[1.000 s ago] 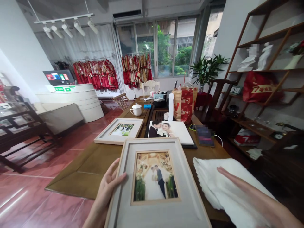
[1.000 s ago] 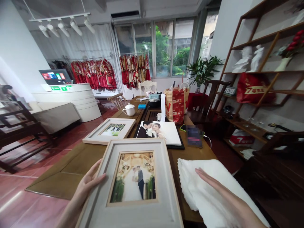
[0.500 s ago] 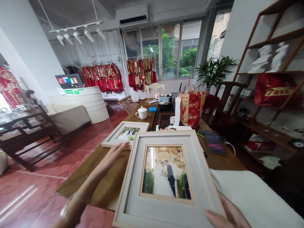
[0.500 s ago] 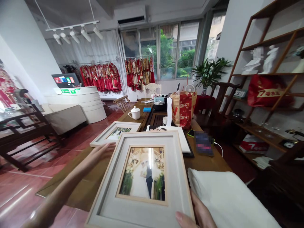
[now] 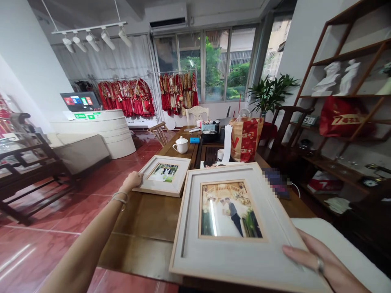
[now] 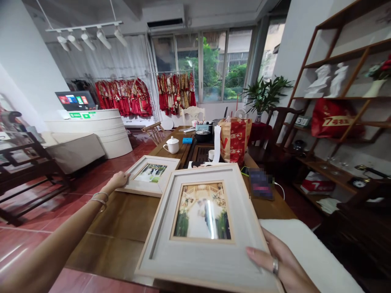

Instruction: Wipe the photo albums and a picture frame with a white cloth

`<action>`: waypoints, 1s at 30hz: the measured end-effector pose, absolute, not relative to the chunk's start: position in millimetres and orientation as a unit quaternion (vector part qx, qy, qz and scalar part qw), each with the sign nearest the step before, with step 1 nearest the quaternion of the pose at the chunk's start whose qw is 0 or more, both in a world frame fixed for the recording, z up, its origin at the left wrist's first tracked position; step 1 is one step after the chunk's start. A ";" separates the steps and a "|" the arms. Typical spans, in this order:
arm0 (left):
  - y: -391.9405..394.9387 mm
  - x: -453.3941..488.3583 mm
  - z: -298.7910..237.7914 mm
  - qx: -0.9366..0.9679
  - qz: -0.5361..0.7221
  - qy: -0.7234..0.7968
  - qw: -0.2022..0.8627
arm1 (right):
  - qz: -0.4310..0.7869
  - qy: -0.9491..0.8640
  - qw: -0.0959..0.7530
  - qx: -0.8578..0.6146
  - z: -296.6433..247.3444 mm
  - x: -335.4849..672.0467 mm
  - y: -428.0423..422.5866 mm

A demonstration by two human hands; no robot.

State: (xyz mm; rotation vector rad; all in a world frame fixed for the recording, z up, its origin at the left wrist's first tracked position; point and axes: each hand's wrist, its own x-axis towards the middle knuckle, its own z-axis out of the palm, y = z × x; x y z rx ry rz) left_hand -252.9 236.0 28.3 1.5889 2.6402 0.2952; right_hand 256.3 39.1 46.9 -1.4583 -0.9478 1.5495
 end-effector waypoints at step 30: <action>144.5 -292.0 191.3 0.246 0.168 0.948 -0.115 | 0.738 -0.330 0.419 -0.413 22.2 -3.8 253.6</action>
